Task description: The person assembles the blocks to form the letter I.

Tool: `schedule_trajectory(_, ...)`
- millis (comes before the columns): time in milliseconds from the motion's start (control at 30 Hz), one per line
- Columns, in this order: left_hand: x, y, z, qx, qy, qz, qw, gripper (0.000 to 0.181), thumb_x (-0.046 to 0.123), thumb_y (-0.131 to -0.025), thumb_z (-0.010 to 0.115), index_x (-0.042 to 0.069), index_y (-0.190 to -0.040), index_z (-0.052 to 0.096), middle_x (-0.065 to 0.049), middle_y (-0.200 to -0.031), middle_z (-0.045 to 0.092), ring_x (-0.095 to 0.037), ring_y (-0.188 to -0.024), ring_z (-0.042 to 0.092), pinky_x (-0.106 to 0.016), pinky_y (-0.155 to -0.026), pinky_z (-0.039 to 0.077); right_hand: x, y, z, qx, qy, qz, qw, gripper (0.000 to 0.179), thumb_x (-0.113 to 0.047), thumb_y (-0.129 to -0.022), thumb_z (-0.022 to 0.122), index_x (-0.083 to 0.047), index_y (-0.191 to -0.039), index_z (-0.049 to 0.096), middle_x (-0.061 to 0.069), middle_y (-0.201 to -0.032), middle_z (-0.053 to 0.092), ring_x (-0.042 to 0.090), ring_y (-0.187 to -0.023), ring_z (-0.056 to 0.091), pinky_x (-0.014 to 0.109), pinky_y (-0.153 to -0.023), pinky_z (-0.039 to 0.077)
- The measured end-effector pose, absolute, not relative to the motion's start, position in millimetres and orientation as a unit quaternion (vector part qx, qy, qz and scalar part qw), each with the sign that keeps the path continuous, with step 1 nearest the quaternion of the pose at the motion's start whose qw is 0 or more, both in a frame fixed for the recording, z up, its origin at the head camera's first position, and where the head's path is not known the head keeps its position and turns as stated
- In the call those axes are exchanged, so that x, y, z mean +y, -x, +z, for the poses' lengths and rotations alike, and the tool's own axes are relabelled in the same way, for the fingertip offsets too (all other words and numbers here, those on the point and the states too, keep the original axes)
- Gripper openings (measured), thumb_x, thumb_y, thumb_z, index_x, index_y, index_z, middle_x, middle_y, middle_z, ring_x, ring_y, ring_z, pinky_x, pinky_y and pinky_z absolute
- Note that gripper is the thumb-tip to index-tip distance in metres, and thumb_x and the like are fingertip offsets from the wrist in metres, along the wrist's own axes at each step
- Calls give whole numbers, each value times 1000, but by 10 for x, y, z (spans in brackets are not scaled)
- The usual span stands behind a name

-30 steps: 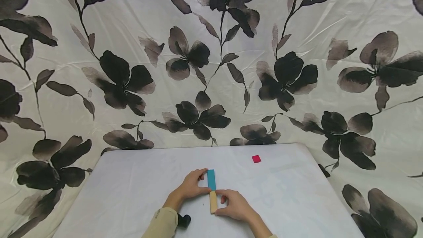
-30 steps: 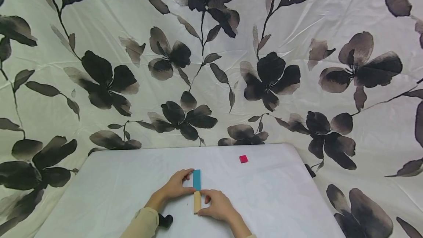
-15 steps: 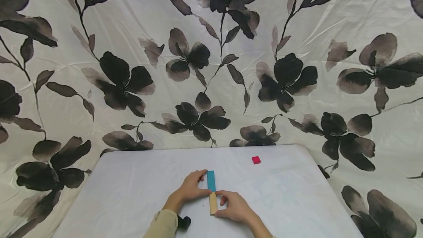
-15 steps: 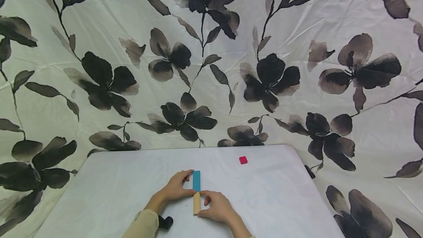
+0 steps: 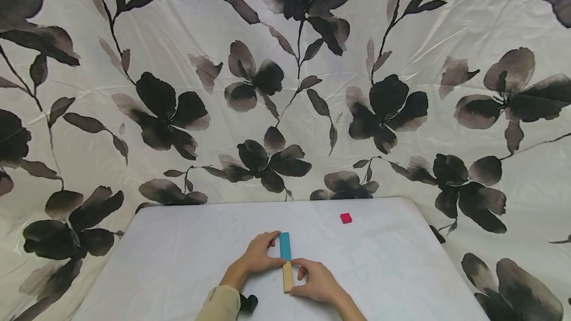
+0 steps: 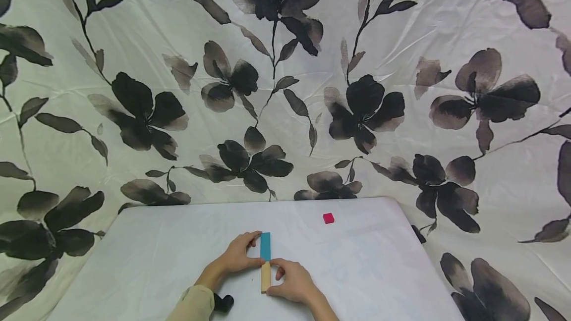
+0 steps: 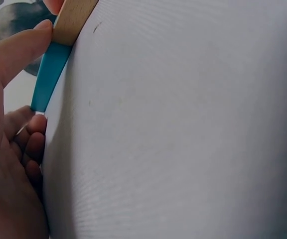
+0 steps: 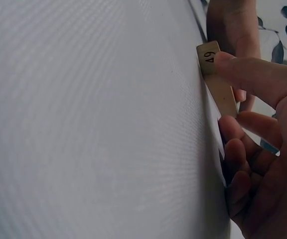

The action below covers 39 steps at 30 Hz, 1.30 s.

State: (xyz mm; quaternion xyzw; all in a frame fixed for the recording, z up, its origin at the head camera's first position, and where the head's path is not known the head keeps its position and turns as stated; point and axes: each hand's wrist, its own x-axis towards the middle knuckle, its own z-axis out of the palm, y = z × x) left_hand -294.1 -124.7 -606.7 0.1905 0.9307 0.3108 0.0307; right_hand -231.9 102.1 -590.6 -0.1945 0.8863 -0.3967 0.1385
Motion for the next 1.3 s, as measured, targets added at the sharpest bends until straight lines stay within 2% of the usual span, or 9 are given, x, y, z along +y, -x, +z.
schedule_trajectory(200, -1238, 2934, -6079, 931, -189, 310, 20, 88, 57, -72, 78, 8, -139, 50, 6, -89, 44, -14, -82, 40, -33, -69, 33, 1023, 2311, -5924, 889, 193, -393, 135, 64, -39, -70, 86, -20, -127, 62, -12, -78, 57, 5, -64, 49, 26, -61, 40)
schedule_trajectory(1033, -1203, 2963, -6062, 937, -172, 304, 33, 90, 59, -71, 78, 11, -141, 48, 6, -90, 43, -14, -84, 40, -34, -71, 33, 1022, 2340, -5902, 890, 191, -389, 140, 64, -38, -70, 86, -20, -127, 62, -12, -78, 58, 7, -63, 50, 26, -59, 40)
schedule_trajectory(1300, -1206, 2928, -6063, 934, -173, 311, 34, 89, 56, -71, 80, 9, -140, 48, 5, -89, 43, -14, -83, 39, -34, -70, 33, 1029, 2308, -5886, 886, 188, -394, 156, 64, -36, -71, 86, -19, -127, 61, -10, -74, 58, 8, -61, 49, 27, -59, 39)
